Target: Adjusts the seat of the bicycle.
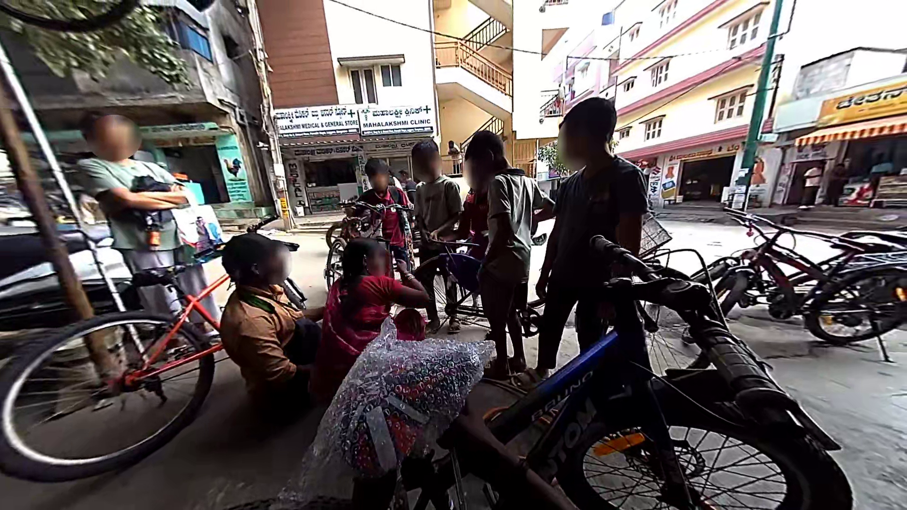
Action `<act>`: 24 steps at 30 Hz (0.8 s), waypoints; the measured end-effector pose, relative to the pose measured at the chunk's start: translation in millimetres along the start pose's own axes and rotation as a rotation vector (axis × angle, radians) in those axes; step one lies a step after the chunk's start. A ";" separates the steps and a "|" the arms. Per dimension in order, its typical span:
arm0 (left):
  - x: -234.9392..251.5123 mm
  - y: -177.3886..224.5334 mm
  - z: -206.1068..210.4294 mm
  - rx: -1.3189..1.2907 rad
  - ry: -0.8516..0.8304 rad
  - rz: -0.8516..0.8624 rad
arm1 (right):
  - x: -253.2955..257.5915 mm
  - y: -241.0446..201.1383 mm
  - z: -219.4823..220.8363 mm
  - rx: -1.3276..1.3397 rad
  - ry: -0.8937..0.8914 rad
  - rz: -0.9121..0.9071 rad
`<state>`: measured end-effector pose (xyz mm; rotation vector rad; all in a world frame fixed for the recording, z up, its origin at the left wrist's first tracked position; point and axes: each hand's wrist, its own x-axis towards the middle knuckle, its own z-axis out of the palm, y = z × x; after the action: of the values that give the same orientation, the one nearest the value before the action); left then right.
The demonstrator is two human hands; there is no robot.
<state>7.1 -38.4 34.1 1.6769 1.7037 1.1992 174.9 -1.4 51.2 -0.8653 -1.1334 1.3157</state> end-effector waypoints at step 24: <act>-28.7 13.2 30.5 -0.616 0.267 -0.083 | -17.2 -49.3 18.6 0.157 -0.223 0.168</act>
<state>43.6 -59.7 22.3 1.1024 1.3224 1.7424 172.3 -25.7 100.9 -0.7228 -1.1288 1.6493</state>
